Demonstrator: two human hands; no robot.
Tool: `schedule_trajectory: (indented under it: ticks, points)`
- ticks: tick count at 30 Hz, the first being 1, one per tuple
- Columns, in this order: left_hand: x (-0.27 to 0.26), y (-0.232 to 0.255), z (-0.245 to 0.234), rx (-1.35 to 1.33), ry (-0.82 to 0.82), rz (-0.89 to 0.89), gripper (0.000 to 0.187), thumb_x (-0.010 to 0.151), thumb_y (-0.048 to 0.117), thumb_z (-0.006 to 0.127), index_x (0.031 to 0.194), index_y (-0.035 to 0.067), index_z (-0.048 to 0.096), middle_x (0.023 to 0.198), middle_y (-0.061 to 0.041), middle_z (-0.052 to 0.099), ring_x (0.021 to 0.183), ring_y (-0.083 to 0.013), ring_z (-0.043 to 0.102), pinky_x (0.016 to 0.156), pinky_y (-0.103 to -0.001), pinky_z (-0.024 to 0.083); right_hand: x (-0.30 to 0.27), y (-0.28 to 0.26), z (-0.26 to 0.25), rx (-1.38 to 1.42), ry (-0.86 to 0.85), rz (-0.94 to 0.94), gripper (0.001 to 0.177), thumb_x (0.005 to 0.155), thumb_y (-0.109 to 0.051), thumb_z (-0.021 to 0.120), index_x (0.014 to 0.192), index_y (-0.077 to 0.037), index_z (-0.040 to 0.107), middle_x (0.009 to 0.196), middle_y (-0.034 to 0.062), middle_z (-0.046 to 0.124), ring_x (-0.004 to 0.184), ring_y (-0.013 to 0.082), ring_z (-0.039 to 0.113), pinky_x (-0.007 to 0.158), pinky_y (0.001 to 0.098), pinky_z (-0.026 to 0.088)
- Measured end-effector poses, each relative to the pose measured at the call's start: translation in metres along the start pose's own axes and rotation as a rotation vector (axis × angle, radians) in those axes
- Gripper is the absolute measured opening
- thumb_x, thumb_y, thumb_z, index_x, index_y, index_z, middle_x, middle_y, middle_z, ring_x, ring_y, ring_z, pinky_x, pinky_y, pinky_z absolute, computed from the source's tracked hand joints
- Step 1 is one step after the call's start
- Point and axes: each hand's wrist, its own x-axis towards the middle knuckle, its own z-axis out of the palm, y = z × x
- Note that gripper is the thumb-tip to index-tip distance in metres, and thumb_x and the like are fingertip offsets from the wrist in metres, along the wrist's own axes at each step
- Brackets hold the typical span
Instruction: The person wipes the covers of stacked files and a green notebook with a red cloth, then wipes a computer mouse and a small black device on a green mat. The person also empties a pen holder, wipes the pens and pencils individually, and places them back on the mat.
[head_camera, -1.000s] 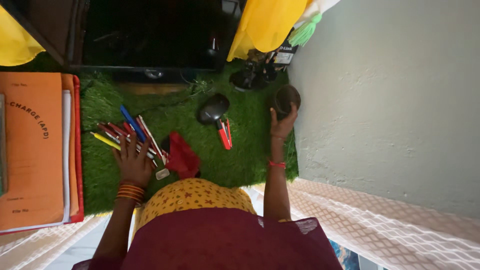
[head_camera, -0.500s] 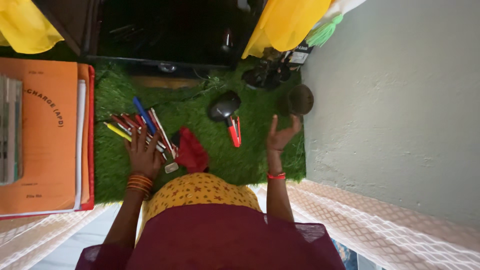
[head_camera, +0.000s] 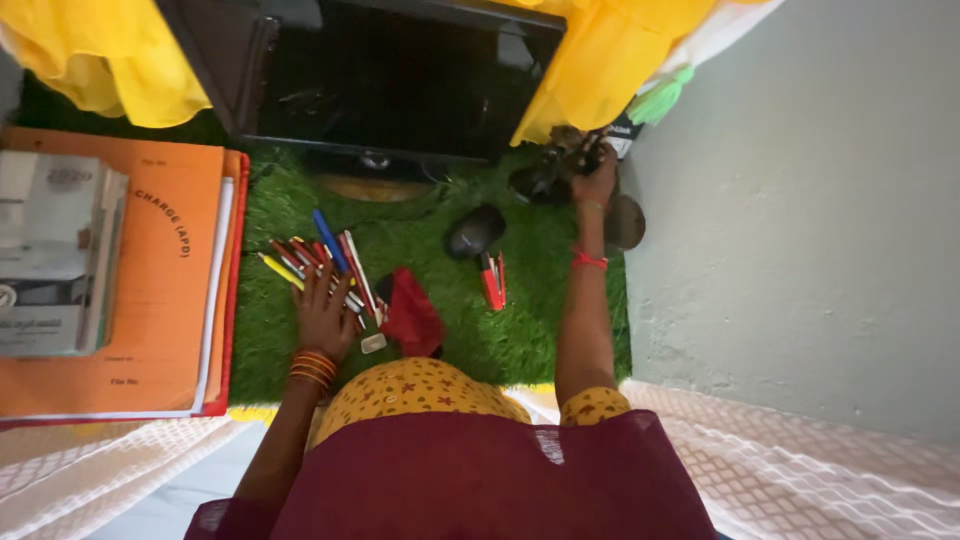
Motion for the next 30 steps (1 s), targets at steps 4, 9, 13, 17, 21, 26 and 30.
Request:
schedule_trajectory:
  ticks: [4, 9, 13, 17, 21, 26, 30]
  points:
    - [0.001, 0.001, 0.000, -0.004, -0.001, -0.004, 0.064, 0.088, 0.019, 0.056, 0.152, 0.019, 0.051, 0.167, -0.015, 0.031, 0.158, -0.0424, 0.017, 0.123, -0.071, 0.009, 0.008, 0.009, 0.010, 0.019, -0.028, 0.025, 0.063, 0.081, -0.011, 0.093, 0.130, -0.007, 0.053, 0.117, 0.0178, 0.066, 0.105, 0.0364, 0.066, 0.093, 0.0402, 0.057]
    - [-0.001, 0.003, 0.000, -0.005, -0.006, -0.016, 0.065, 0.087, 0.019, 0.056, 0.151, 0.019, 0.051, 0.168, -0.015, 0.032, 0.158, -0.0411, 0.018, 0.124, -0.071, 0.009, -0.005, 0.016, 0.011, -0.070, 0.053, -0.177, 0.075, 0.081, -0.002, 0.080, 0.145, -0.004, 0.041, 0.122, 0.0215, 0.066, 0.108, 0.0401, 0.065, 0.090, 0.0410, 0.054]
    - [0.002, 0.003, 0.000, -0.002, 0.004, -0.015, 0.063, 0.088, 0.018, 0.056, 0.151, 0.019, 0.052, 0.168, -0.014, 0.033, 0.159, -0.0401, 0.017, 0.124, -0.070, 0.010, 0.000, 0.015, 0.013, 0.032, 0.118, -0.008, 0.074, 0.097, -0.007, 0.072, 0.157, -0.004, 0.029, 0.133, 0.0208, 0.065, 0.111, 0.0307, 0.068, 0.093, 0.0372, 0.054]
    - [0.001, 0.003, 0.000, 0.008, -0.008, -0.028, 0.062, 0.088, 0.018, 0.056, 0.150, 0.019, 0.053, 0.167, -0.013, 0.034, 0.159, -0.0390, 0.017, 0.125, -0.069, 0.010, 0.007, 0.017, 0.004, 0.158, 0.258, -0.023, 0.076, 0.104, -0.010, 0.069, 0.162, -0.002, 0.019, 0.142, 0.0238, 0.059, 0.115, 0.0279, 0.066, 0.097, 0.0367, 0.055]
    - [0.000, 0.004, -0.001, 0.010, -0.006, -0.022, 0.063, 0.089, 0.017, 0.056, 0.151, 0.019, 0.053, 0.168, -0.014, 0.033, 0.159, -0.0398, 0.017, 0.125, -0.069, 0.010, 0.012, 0.008, -0.023, 0.251, 0.418, -0.030, 0.078, 0.108, -0.011, 0.065, 0.163, -0.001, 0.010, 0.145, 0.0275, 0.053, 0.113, 0.0279, 0.065, 0.097, 0.0375, 0.055]
    - [0.002, 0.008, -0.008, 0.010, -0.020, -0.017, 0.065, 0.086, 0.017, 0.058, 0.151, 0.018, 0.053, 0.167, -0.017, 0.034, 0.158, -0.0427, 0.019, 0.123, -0.069, 0.011, 0.001, -0.041, -0.068, 0.808, 0.438, -0.048, 0.093, 0.100, -0.014, 0.063, 0.155, -0.015, -0.012, 0.094, 0.0187, 0.069, 0.075, 0.0182, 0.069, 0.078, 0.0407, 0.063]
    - [0.007, 0.012, -0.013, -0.031, 0.000, -0.036, 0.065, 0.083, 0.019, 0.061, 0.148, 0.017, 0.056, 0.163, -0.016, 0.038, 0.156, -0.0427, 0.022, 0.124, -0.069, 0.012, -0.072, -0.079, -0.070, 0.836, 0.156, 0.125, 0.047, 0.109, -0.020, 0.064, 0.141, -0.005, 0.034, 0.094, 0.0156, 0.074, 0.081, 0.0205, 0.071, 0.085, 0.0394, 0.059]
